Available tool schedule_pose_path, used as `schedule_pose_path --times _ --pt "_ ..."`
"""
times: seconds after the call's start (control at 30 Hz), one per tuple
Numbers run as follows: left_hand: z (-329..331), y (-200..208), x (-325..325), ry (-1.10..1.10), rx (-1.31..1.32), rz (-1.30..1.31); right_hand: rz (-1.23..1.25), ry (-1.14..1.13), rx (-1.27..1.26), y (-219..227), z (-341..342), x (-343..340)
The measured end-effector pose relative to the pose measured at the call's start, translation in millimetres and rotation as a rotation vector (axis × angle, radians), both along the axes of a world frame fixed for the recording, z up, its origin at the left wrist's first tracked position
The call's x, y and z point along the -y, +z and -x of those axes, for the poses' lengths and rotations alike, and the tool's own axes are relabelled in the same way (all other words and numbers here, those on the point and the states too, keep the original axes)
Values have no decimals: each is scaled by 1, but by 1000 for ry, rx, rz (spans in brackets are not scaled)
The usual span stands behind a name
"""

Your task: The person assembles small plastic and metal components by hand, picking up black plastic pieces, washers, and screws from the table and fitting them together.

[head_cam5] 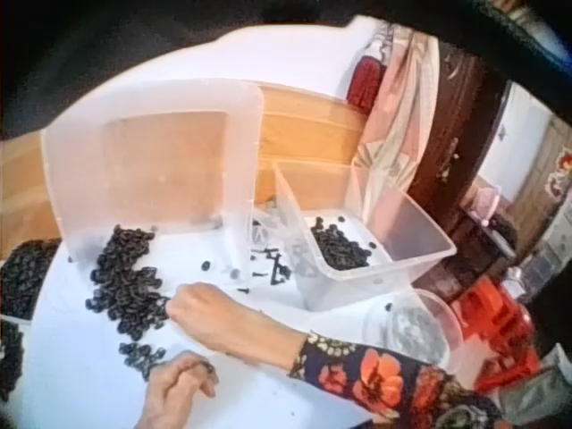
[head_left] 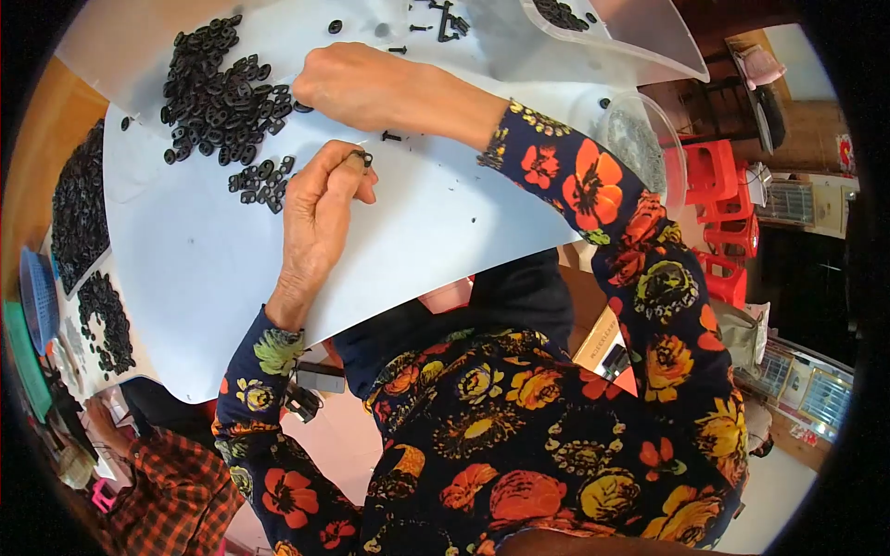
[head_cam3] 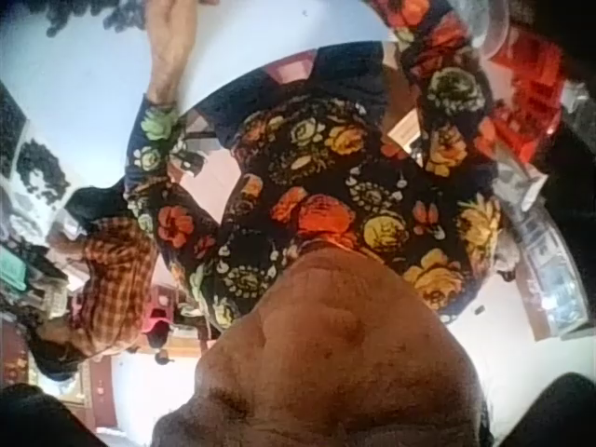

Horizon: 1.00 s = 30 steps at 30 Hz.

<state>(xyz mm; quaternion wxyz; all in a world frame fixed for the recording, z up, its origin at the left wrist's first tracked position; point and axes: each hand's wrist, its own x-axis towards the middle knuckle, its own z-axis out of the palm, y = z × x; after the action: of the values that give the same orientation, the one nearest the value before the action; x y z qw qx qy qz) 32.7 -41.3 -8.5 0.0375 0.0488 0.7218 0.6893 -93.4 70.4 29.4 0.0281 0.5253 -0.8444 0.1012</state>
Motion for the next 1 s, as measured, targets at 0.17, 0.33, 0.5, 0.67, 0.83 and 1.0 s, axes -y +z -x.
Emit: schedule_pose_path --times 0.17,0.33,0.5,0.67,0.83,1.0 --pt "2 3 -3 -2 -14 -20 17 -130 158 -3 13 0" --pt "3 3 -4 4 7 32 80 -160 375 -8 24 -16" --pt "1 3 -3 24 12 -2 109 -180 354 -4 20 -21" --pt "3 1 -4 -7 -18 34 -66 -189 236 0 12 -9" --pt "2 4 -5 9 -30 2 -121 -183 102 0 4 1" --pt "4 -3 -1 61 38 -137 220 -152 333 -5 4 -21"
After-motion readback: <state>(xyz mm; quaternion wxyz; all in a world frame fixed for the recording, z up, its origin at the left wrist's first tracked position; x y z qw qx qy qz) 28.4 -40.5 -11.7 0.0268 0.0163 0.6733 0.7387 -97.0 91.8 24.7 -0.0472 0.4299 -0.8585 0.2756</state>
